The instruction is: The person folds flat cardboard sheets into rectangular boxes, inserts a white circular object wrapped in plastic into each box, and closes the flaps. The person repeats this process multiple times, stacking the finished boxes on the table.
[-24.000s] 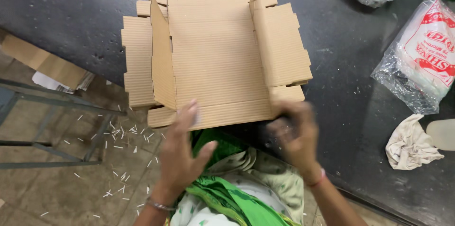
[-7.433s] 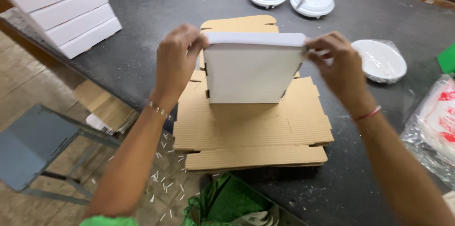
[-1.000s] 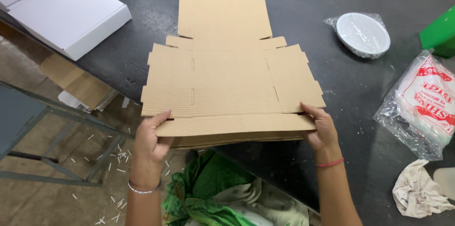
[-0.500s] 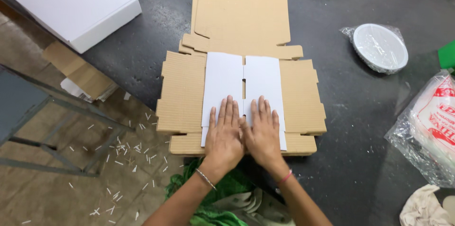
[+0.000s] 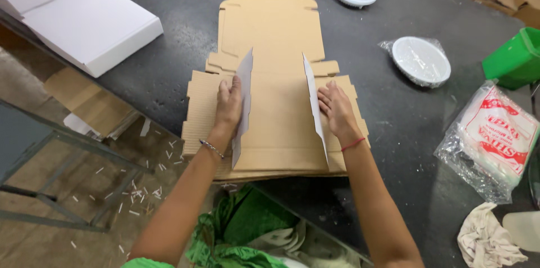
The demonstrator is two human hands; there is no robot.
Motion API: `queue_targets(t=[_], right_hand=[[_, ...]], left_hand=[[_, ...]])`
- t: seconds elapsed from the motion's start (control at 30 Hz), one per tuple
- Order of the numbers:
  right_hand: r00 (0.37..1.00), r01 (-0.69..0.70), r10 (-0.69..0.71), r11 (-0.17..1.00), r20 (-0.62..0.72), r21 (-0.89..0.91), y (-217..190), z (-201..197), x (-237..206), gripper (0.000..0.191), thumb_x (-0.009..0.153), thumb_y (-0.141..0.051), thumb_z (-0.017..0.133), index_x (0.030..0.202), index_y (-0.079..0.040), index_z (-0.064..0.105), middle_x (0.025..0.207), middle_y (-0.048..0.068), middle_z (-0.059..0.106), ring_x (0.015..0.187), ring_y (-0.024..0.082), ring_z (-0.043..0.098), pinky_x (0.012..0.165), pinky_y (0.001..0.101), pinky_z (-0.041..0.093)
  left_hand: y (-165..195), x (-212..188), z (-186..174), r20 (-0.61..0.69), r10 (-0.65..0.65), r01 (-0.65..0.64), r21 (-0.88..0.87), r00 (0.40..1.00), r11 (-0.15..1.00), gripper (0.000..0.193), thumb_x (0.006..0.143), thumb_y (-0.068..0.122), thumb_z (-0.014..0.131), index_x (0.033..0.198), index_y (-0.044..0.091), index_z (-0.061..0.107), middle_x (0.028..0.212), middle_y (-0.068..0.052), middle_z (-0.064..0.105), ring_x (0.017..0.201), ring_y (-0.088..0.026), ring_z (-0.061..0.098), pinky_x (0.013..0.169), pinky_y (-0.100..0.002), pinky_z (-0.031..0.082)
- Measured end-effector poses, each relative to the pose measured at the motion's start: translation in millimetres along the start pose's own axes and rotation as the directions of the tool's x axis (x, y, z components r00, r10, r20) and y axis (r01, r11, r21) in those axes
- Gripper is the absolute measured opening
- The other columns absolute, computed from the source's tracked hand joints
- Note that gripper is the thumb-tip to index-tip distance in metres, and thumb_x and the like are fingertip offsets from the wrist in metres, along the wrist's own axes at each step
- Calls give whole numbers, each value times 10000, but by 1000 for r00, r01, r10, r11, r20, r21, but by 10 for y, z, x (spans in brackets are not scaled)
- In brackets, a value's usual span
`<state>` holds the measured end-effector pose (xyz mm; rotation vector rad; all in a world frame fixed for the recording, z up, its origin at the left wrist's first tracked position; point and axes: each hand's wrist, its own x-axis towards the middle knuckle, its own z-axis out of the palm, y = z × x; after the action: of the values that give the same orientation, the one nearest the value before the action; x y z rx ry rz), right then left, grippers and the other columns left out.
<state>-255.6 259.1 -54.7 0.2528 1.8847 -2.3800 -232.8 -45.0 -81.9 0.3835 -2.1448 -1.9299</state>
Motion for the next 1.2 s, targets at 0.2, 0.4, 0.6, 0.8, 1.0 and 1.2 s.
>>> queue_targets(t=[0.2,0.4,0.6,0.8,1.0,1.2], right_hand=[[997,-27,38,988,73,-150,-226,-93,-265,751,967,-254,679,1566,76,367,1283,150,609,1063,205,554,879,321,468],[998,-9,17,989,54,-145,-199,50,-327,942,824,-139,740,1586,3,205,1336,142,582,1134,191,592,903,310,488],[996,81,-58,875,64,-477,-150,144,-238,883,827,-115,668,1612,-123,264,1215,153,510,993,203,559,882,364,512],[972,172,-191,179,137,-969,-34,302,-151,568,1004,-316,508,1543,-144,468,1113,153,488,1017,282,479,963,411,438],[860,387,-333,-65,386,-920,-29,375,-115,448,1048,-382,511,1358,-78,619,1187,145,577,1103,308,517,986,437,460],[869,439,-344,210,355,-873,-124,377,89,439,1027,-404,500,1214,-52,683,1231,129,645,1164,288,581,1029,416,458]], left_hand=[[27,38,-163,190,-240,283,-251,952,926,610,949,397,683,1365,-22,530,1103,-189,610,969,-267,524,816,-416,439],[7,35,3,79,207,-220,461,975,859,630,939,302,591,1532,147,443,1449,-100,505,1180,-316,490,1012,-480,416],[64,-88,40,259,322,-411,654,910,635,515,950,278,499,1442,156,591,1380,-90,558,1126,-360,499,1010,-483,411],[212,-105,130,399,433,-560,750,808,353,457,933,333,552,1355,197,661,1235,-110,581,1049,-330,500,914,-466,410],[317,-13,211,373,395,-523,750,840,404,359,946,338,562,1233,206,734,1148,-100,599,1072,-293,518,934,-449,432],[321,201,225,199,577,-567,591,792,574,299,978,310,536,978,49,682,1047,-159,637,971,-382,582,863,-506,488]])
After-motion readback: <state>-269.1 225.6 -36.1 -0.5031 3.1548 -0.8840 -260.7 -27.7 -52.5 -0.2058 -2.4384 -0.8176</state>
